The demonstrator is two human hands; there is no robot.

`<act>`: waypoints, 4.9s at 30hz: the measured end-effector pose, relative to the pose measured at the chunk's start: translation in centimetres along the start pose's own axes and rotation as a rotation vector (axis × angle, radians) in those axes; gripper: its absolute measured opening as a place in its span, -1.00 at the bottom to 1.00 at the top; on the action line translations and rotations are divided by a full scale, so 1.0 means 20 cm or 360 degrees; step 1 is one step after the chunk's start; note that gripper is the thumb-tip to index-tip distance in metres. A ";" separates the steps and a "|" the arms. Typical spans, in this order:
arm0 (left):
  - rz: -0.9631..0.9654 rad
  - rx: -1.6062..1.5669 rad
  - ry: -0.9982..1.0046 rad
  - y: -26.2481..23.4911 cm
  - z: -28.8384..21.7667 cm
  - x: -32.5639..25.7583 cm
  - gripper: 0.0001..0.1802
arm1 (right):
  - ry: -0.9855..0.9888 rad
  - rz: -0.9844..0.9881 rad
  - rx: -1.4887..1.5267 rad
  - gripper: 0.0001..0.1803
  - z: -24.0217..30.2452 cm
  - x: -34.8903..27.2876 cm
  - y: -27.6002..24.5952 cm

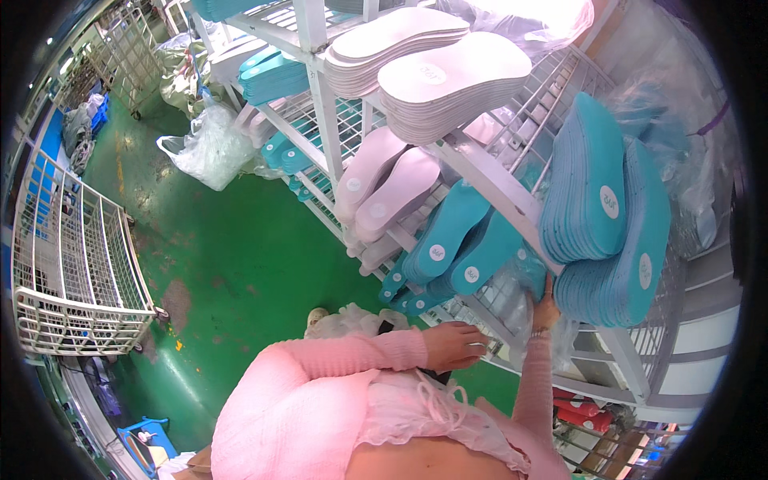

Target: The person places teal insoles into black and white sneakers on a conveyor belt by hand, then walks to a storage rack to retrieve more insoles.

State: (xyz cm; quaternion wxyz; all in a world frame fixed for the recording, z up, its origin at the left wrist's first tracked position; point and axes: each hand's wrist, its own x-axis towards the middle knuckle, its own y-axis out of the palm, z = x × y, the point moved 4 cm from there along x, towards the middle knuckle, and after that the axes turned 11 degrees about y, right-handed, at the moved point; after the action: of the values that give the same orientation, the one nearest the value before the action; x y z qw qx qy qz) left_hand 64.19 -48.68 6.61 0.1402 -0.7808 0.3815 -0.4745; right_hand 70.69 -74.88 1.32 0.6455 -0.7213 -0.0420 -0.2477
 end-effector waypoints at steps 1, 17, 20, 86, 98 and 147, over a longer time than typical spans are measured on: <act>-0.0041 0.0006 -0.0054 -0.02 0.00 -0.01 -0.76 | -0.0096 0.0000 0.0270 -0.31 0.02 0.10 -0.03; -0.1330 0.0618 -0.1625 -0.96 -0.01 -1.42 -0.90 | -0.0007 -0.0149 0.0473 -0.44 0.08 0.04 -0.23; -0.2115 0.0277 -0.1764 -1.25 0.32 -1.99 -0.80 | 0.1046 -0.0631 0.1219 -0.62 -0.24 -0.45 -0.27; -0.1124 -0.2101 -0.1426 -1.51 0.45 -1.98 -0.52 | 0.0593 -0.0514 0.0474 -0.56 1.38 0.42 -1.89; -0.1087 -0.2112 -0.1444 -1.51 0.32 -1.81 -0.49 | 0.0762 0.0587 -0.0442 -0.15 0.98 0.76 -1.70; 0.1559 -0.2216 -0.1104 -1.03 -0.38 -1.63 -0.40 | 0.2892 -0.1330 0.0878 -0.19 2.64 -3.25 -2.00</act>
State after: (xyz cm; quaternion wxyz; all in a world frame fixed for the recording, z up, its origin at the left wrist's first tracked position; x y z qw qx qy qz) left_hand 58.81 -9.96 1.78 -0.0697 -0.5386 0.8059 0.2357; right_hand 14.69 -1.24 8.73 0.4391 -0.0174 0.1585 -0.8842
